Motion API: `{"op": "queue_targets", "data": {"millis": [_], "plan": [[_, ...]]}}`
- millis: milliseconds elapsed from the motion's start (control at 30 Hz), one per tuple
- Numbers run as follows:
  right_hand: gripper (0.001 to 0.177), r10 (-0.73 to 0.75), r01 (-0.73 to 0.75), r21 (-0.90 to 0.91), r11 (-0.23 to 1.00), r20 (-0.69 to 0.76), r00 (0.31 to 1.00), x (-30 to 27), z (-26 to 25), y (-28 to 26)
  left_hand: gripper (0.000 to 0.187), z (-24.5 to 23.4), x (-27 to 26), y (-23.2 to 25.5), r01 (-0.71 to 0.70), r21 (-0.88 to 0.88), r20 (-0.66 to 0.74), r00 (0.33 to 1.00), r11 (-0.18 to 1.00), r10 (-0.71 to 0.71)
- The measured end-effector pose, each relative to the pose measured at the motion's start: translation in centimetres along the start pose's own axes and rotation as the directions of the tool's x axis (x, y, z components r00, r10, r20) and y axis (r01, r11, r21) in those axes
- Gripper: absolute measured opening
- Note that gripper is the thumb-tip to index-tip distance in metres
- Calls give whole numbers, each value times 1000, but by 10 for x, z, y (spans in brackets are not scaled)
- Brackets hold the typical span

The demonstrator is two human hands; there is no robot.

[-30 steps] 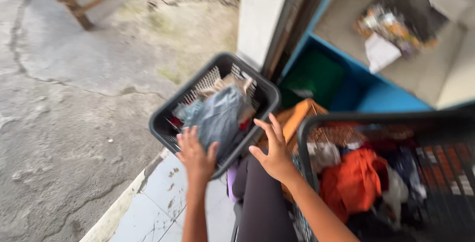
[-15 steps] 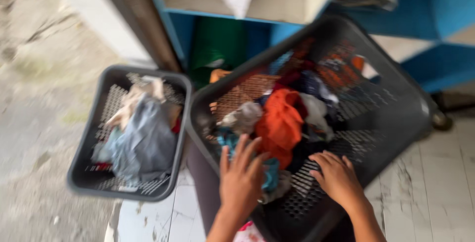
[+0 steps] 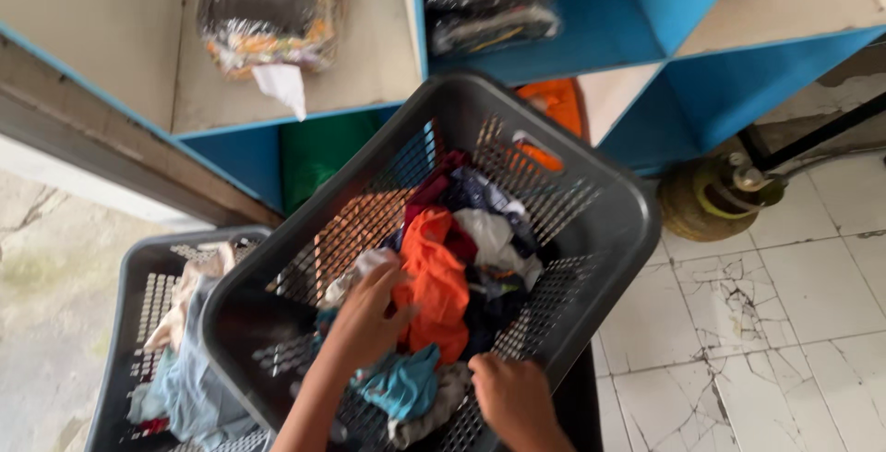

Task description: The person handles various pieces of clothing from one laundry basket, shaking them out and placing some into another basket while others remain in the original basket.

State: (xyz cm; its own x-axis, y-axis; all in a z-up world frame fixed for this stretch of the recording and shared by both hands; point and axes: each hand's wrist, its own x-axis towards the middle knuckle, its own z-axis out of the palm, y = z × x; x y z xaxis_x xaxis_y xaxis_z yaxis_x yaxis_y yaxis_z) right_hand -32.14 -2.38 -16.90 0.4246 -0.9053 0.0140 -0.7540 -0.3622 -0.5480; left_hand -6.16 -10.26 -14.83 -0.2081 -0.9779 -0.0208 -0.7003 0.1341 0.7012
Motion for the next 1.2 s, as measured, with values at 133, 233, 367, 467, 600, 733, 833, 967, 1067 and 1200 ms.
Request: {"op": "queue_targets", "data": {"millis": [133, 233, 367, 467, 600, 733, 833, 967, 1067, 1200], "plan": [[18, 105, -108, 70, 992, 40, 994, 1, 9, 7, 83, 101, 111, -39, 586, -122, 398, 768, 801, -502], [20, 153, -155, 117, 981, 32, 988, 4, 12, 13, 78, 175, 151, -61, 906, -294, 560, 422, 305, -713], [24, 105, -107, 58, 993, 27, 994, 9, 20, 19, 55, 225, 159, -83, 752, -463, 171, 595, 469, -785], [35, 132, -132, 126, 983, 5, 991, 6, 14, 16, 40, 205, 134, -96, 611, -715, 170, 624, 340, -763], [50, 310, 29, 820, 572, -249, 918, 34, -17, 7, 39, 121, 113, -74, 351, -738, -7, 850, 576, -527], [66, 422, 110, 779, 618, -447, 789, 66, -72, 1, 34, 17, 83, 19, 46, -641, -28, 996, 766, -84], [72, 127, 204, 410, 889, -648, 751, 90, -111, -14, 30, -42, 55, 88, -32, -639, 29, 997, 768, 66], [40, 167, -20, 292, 956, -488, 857, 112, -145, -19, 24, -65, 39, 131, -323, -130, -457, 859, 937, 233], [22, 422, -239, 490, 839, -308, 853, 110, -167, -12, 40, -65, 35, 123, -193, 194, -600, 752, 962, 272], [17, 255, 183, 695, 695, -476, 842, 108, -196, -8, 44, -64, 28, 88, 28, 114, -483, 875, 993, 31]]}}
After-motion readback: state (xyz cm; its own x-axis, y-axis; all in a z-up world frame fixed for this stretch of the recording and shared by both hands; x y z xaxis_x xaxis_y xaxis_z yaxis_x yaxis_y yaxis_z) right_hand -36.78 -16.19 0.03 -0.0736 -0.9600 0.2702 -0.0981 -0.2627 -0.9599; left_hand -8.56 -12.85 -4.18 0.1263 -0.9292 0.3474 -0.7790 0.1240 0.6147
